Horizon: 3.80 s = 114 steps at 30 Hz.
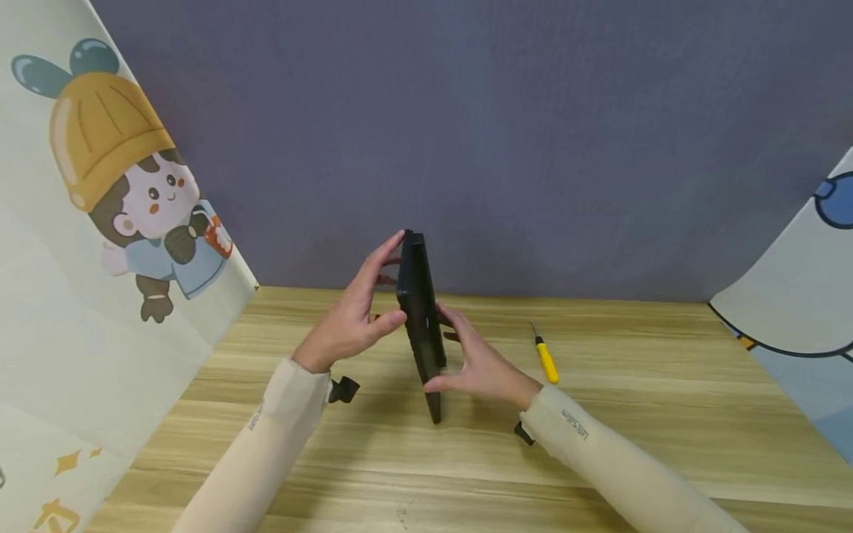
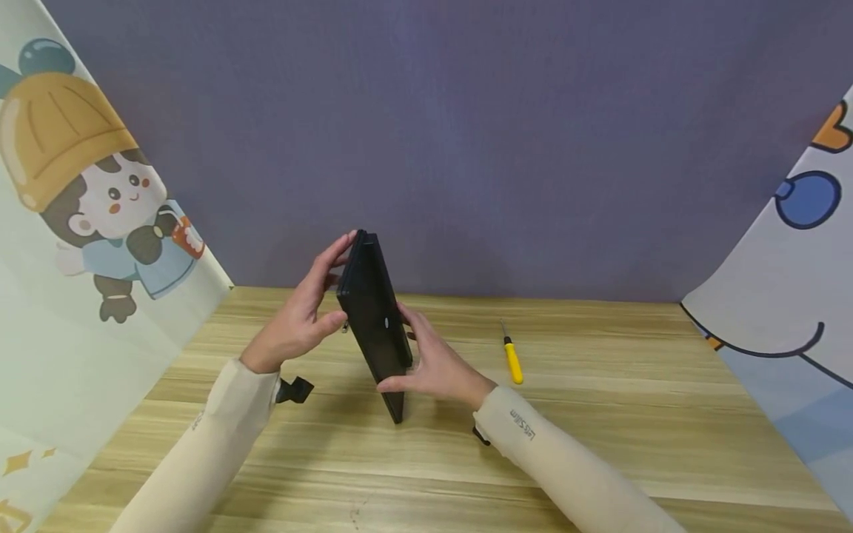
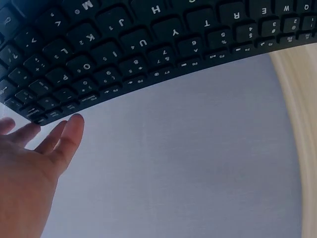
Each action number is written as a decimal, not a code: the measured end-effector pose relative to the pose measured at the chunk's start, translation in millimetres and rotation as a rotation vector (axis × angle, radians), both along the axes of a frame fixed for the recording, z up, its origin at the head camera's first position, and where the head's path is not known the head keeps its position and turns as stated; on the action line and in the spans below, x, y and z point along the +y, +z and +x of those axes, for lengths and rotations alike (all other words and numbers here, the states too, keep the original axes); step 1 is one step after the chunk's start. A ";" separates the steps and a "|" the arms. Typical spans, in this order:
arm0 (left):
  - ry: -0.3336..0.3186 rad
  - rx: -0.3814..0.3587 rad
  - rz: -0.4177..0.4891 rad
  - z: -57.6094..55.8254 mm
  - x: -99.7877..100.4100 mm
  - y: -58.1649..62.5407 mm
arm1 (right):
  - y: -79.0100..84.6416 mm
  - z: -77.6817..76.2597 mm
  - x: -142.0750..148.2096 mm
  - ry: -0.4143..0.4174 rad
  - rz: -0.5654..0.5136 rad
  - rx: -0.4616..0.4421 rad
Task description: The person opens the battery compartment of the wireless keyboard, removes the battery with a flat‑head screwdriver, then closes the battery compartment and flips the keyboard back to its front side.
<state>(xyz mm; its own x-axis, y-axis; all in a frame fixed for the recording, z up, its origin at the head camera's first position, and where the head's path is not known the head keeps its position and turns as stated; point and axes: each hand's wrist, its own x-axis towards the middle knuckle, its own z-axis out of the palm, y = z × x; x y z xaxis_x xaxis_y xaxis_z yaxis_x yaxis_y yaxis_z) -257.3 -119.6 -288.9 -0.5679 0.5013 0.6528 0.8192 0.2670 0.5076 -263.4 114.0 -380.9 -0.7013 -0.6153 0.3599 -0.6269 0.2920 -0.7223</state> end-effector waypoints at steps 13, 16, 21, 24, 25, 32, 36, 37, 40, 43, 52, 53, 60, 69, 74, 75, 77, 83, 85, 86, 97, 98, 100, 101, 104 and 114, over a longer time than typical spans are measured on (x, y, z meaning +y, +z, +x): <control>-0.045 -0.081 0.007 15.3 9.0 11.3 | 22.9 7.8 2.0 0.016 -0.120 0.079; -0.048 -0.085 -0.002 3.1 7.0 -2.3 | 16.1 -0.9 3.6 0.010 -0.133 0.103; -0.062 -0.101 -0.004 5.5 8.6 -1.9 | 17.4 -3.9 4.2 0.022 -0.161 0.124; -0.071 -0.115 -0.003 17.5 13.0 10.3 | 19.4 -3.8 4.5 0.023 -0.167 0.133; -0.072 -0.117 -0.005 17.5 13.5 10.2 | 20.5 -3.5 4.6 0.022 -0.169 0.134; -0.054 -0.174 -0.033 10.1 14.1 -5.8 | 44.8 9.8 2.1 0.048 -0.235 0.165; -0.032 -0.219 -0.047 1.2 13.6 -25.7 | 58.1 17.6 1.8 0.060 -0.259 0.174; -0.026 -0.227 -0.051 0.7 14.0 -29.2 | 59.6 18.2 2.1 0.056 -0.255 0.172; -0.027 -0.243 -0.054 0.3 16.0 -37.8 | 62.9 18.7 3.3 0.050 -0.252 0.169; -0.034 -0.247 -0.050 -0.1 18.6 -44.9 | 66.7 17.8 4.2 0.056 -0.266 0.186; -0.045 -0.253 -0.049 -1.0 23.4 -54.8 | 83.3 16.4 4.5 0.070 -0.298 0.269; -0.046 -0.249 -0.052 -1.4 23.9 -55.0 | 85.1 16.5 4.9 0.070 -0.299 0.272; -0.050 -0.256 -0.084 -2.6 26.4 -57.7 | 94.7 15.8 8.7 0.068 -0.295 0.281; -0.054 -0.317 -0.115 -1.3 29.2 -61.6 | 102.1 15.4 12.3 0.063 -0.280 0.320; -0.057 -0.356 -0.130 -0.8 30.3 -63.7 | 106.8 14.6 13.8 0.063 -0.295 0.354; -0.055 -0.366 -0.135 -0.9 30.5 -64.4 | 107.6 14.6 14.2 0.066 -0.298 0.356; -0.055 -0.378 -0.143 -1.2 31.0 -66.2 | 108.8 14.7 15.4 0.065 -0.304 0.355; -0.063 -0.382 -0.180 -3.3 33.5 -73.2 | 114.6 17.9 22.4 0.054 -0.310 0.326; -0.064 -0.382 -0.198 -3.5 35.3 -75.3 | 116.4 18.7 26.0 0.048 -0.296 0.322; -0.063 -0.387 -0.207 -3.6 36.4 -76.2 | 117.1 18.9 27.8 0.048 -0.292 0.321; -0.065 -0.432 -0.274 -6.5 44.4 -85.7 | 121.0 23.4 45.6 0.002 -0.245 0.309; -0.060 -0.437 -0.282 -6.6 44.8 -86.9 | 121.6 23.9 47.0 -0.002 -0.241 0.305; -0.055 -0.452 -0.298 -6.4 44.9 -89.9 | 122.9 24.6 49.3 -0.008 -0.234 0.303; -0.052 -0.461 -0.306 -6.2 44.8 -91.4 | 123.7 25.1 50.5 -0.011 -0.229 0.305; -0.037 -0.509 -0.341 -4.5 44.1 -96.2 | 124.7 24.5 54.8 -0.016 -0.221 0.313; -0.014 -0.557 -0.445 -1.2 41.2 -109.4 | 107.3 3.3 80.0 -0.024 -0.181 0.346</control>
<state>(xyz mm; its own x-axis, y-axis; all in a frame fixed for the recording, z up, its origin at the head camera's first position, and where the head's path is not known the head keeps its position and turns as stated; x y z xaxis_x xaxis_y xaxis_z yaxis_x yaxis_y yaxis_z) -258.4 -78.3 -398.2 -0.7491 0.6625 -0.0007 0.4749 0.5376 0.6967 -260.0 193.9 -273.7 -0.5329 -0.5052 0.6788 -0.8369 0.1962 -0.5110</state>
